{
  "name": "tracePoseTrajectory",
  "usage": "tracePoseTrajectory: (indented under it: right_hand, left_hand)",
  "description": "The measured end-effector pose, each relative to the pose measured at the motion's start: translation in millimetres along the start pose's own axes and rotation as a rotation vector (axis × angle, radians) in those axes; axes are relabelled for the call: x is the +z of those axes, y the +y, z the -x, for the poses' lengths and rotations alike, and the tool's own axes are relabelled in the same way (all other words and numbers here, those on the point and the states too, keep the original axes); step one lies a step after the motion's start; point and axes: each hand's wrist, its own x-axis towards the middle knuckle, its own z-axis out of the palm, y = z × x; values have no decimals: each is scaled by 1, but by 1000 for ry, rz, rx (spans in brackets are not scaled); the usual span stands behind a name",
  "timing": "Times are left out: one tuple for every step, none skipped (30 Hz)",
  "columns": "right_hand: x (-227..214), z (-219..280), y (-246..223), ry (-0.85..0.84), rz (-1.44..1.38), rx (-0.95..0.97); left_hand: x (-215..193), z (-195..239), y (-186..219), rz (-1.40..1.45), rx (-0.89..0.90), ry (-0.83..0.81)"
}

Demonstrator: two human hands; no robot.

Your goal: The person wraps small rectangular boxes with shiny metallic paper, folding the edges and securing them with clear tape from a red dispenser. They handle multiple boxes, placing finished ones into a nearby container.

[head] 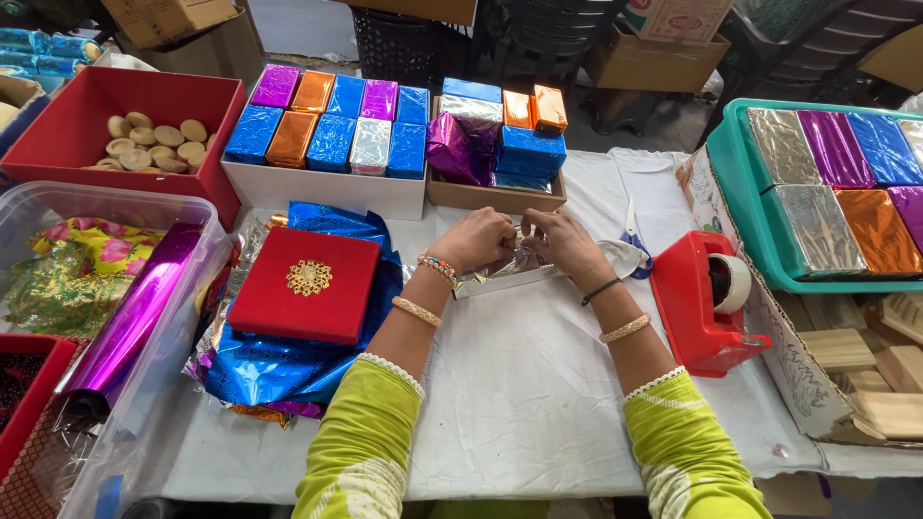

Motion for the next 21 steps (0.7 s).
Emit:
tracePoseTrajectory:
  right_hand:
    - [-2, -1, -1, 0, -1, -1]
    - [-3, -2, -2, 13, 53, 42]
    - [-4, -3, -3, 25, 106, 85]
    - [1, -4, 7, 26, 106, 84]
    - [6, -6, 16, 38, 20, 95]
    - [12, -7, 26, 51, -66, 107]
    - [21, -8, 39, 52, -67, 108]
    - [30, -10, 51, 36, -237, 109]
    - [39, -12, 63, 19, -406, 109]
    - [46, -12, 70, 18, -408, 111]
    - [53, -13, 77, 57, -464, 149]
    - [58, -15, 85, 97, -516, 184]
    - [55, -14, 82, 97, -516, 184]
    - [52, -15, 77, 166, -481, 210]
    - [49, -16, 73, 235, -446, 236]
    - [50, -16, 65, 233, -447, 235]
    - [51, -15, 57, 250, -365, 200]
    - [52, -14, 49, 267, -284, 166]
    - [49, -12, 43, 266, -286, 166]
    - [46, -10, 36, 279, -221, 151]
    - [44, -8, 30, 293, -155, 136]
  left_hand:
    - [-2, 0, 2, -1, -1, 0]
    - [-3, 1, 3, 8, -3, 1]
    - [-5, 1, 5, 16, -5, 1]
    - [-5, 2, 4, 16, -6, 1]
    - [-4, 2, 3, 10, -8, -6]
    - [-4, 2, 3, 5, -10, -13]
    - [-5, 2, 4, 4, -9, -15]
    - [-6, 2, 5, 8, -4, -10]
    - [-7, 3, 5, 12, 1, -6]
    - [-8, 4, 8, 12, 0, -9]
    - [-10, 5, 10, 14, -21, -11]
    - [-13, 5, 13, 15, -42, -10]
    - [-11, 5, 12, 15, -42, -9]
    - [-11, 5, 11, 17, -30, -8]
    - [-10, 5, 9, 19, -18, -7]
    - [-11, 5, 10, 19, -19, -7]
    - [-12, 6, 11, 13, -28, -4]
    - [-12, 6, 12, 8, -37, -2]
    - [-10, 5, 9, 8, -38, -3]
    - [-8, 4, 6, 8, -21, -8]
    - [-7, 3, 3, 8, -4, -12]
